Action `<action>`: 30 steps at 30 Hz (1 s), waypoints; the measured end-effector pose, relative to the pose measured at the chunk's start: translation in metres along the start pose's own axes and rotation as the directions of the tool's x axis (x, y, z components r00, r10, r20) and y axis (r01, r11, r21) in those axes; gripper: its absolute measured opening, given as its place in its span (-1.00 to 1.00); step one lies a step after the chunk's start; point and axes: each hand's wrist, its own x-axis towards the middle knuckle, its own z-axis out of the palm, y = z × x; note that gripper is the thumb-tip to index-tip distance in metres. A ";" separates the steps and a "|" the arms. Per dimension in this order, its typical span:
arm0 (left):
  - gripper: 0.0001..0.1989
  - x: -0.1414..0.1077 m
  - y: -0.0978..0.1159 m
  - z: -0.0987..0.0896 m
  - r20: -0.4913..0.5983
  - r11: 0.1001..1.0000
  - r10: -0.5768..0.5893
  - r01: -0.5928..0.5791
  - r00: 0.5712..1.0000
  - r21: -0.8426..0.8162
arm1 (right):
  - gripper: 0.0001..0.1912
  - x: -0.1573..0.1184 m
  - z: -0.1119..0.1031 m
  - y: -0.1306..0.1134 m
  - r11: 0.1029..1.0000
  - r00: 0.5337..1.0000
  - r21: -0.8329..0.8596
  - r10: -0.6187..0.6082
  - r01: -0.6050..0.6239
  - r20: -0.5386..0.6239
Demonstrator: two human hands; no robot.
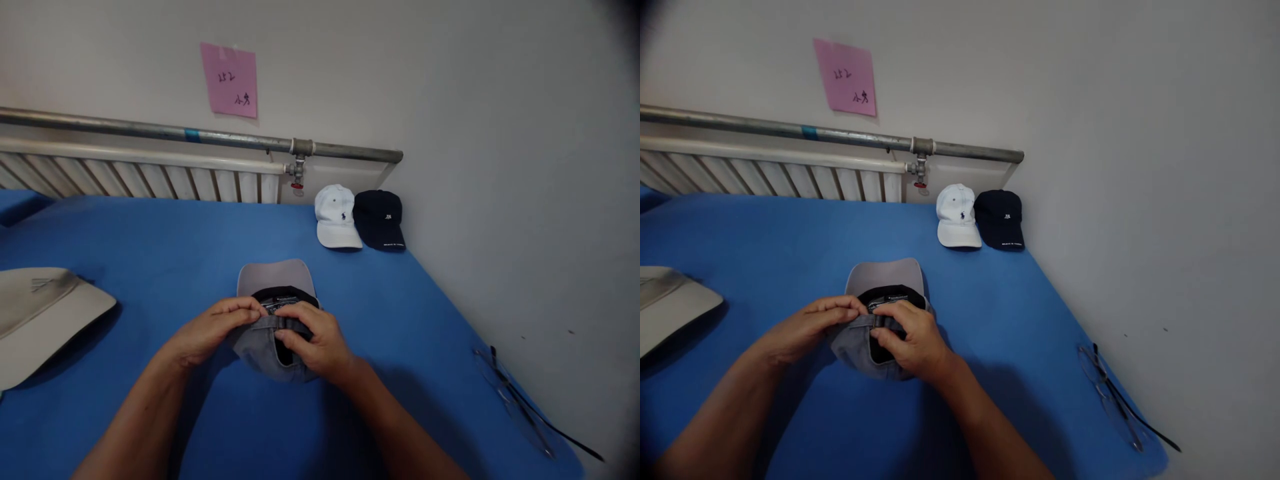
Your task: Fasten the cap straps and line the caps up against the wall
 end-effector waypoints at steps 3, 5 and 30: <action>-0.85 -0.001 0.000 -0.003 0.001 1.000 0.002 -0.002 1.000 -0.007 | -0.78 0.000 0.000 0.001 1.000 0.999 0.014 -0.015 0.015 -0.028; -0.84 -0.002 -0.001 -0.004 0.007 0.999 0.014 -0.014 1.000 -0.030 | -0.78 0.000 0.001 0.003 0.999 0.999 0.021 -0.026 0.027 -0.047; -0.73 -0.002 0.001 -0.004 0.202 0.975 0.060 -0.101 0.978 0.200 | -0.72 -0.001 -0.003 -0.008 0.964 0.991 0.231 0.128 -0.132 0.032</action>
